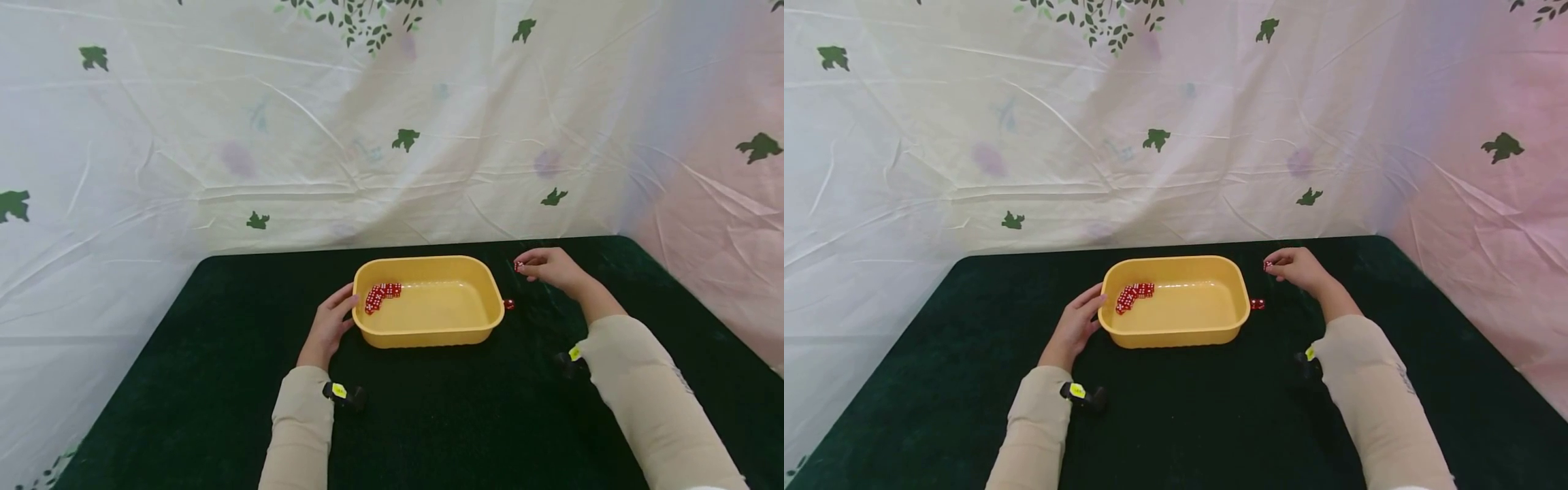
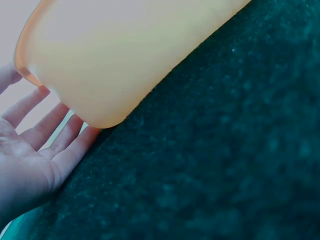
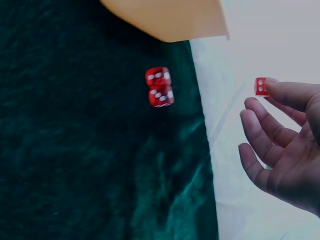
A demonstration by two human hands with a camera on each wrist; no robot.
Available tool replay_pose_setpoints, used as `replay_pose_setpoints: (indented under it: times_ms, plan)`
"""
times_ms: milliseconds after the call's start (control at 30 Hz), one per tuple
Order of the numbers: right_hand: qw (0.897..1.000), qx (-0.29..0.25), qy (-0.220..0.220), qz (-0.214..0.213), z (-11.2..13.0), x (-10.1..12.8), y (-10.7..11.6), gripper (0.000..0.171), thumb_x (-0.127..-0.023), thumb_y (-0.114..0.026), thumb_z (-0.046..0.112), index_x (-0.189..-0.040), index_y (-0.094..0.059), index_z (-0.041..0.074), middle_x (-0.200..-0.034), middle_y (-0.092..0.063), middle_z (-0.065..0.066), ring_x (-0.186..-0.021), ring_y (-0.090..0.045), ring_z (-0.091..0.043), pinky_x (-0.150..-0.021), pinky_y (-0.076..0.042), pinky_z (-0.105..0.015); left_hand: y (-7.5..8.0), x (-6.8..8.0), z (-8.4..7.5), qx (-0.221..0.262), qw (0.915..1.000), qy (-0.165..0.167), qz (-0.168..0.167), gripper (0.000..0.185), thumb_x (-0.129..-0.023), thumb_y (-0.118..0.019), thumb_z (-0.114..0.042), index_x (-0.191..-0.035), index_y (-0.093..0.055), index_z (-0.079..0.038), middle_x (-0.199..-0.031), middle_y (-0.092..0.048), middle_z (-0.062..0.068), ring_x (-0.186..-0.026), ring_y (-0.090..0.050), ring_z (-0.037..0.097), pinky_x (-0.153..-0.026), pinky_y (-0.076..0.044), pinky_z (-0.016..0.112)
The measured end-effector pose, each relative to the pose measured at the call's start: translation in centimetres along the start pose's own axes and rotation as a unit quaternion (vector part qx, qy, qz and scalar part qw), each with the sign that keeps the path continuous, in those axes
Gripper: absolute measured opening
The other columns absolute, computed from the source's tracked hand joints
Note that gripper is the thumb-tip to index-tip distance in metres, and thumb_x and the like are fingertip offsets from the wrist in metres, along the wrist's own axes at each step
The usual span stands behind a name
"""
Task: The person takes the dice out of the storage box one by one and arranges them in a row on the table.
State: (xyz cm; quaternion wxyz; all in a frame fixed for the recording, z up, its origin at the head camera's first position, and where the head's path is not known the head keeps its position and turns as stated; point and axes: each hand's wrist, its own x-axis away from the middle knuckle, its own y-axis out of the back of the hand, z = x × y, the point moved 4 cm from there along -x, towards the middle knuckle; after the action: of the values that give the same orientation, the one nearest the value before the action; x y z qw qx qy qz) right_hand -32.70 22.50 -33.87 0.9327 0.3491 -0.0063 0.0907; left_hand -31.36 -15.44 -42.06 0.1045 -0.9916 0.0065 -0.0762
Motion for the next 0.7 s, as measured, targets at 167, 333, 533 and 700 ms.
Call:
replay_pose_setpoints:
  times_ms: [167,333,533,700]
  plan:
    - [1.0,-0.004,-0.005,0.005,-1.0,0.4,-0.5,0.037,-0.087,-0.051,0.021,-0.113,-0.048,-0.005,-0.107,-0.049,-0.022,-0.09,-0.049,-0.034,-0.084,-0.038,-0.047,0.0,0.0,0.0,0.001,1.0,0.001,-0.003,0.035,-0.084,-0.056,-0.022,-0.119,-0.051,-0.017,-0.123,-0.044,0.0,-0.108,-0.043,0.018,-0.087,-0.038,0.039]
    - [1.0,-0.011,-0.016,0.013,-1.9,0.6,-1.0,0.038,-0.087,-0.051,0.021,-0.114,-0.047,-0.006,-0.108,-0.049,-0.023,-0.09,-0.049,-0.034,-0.084,-0.038,-0.047,0.0,0.0,0.0,-0.002,1.0,-0.004,0.0,0.035,-0.085,-0.055,-0.022,-0.119,-0.051,-0.016,-0.124,-0.043,0.001,-0.109,-0.042,0.019,-0.088,-0.037,0.04]
    - [0.999,-0.02,-0.025,0.023,-3.0,0.8,-1.6,0.036,-0.088,-0.05,0.02,-0.114,-0.048,-0.006,-0.105,-0.05,-0.022,-0.087,-0.05,-0.03,-0.08,-0.04,-0.045,0.0,0.0,0.1,0.002,1.0,-0.003,-0.001,0.035,-0.085,-0.055,-0.021,-0.119,-0.051,-0.016,-0.123,-0.044,0.001,-0.108,-0.043,0.019,-0.087,-0.037,0.04]
    - [0.999,-0.026,-0.034,0.033,-4.0,0.8,-2.2,0.036,-0.088,-0.049,0.019,-0.115,-0.048,-0.005,-0.105,-0.05,-0.02,-0.086,-0.05,-0.028,-0.077,-0.041,-0.041,0.0,0.0,0.1,0.002,1.0,-0.003,-0.001,0.035,-0.084,-0.055,-0.022,-0.119,-0.051,-0.017,-0.122,-0.044,0.0,-0.108,-0.043,0.018,-0.087,-0.037,0.039]
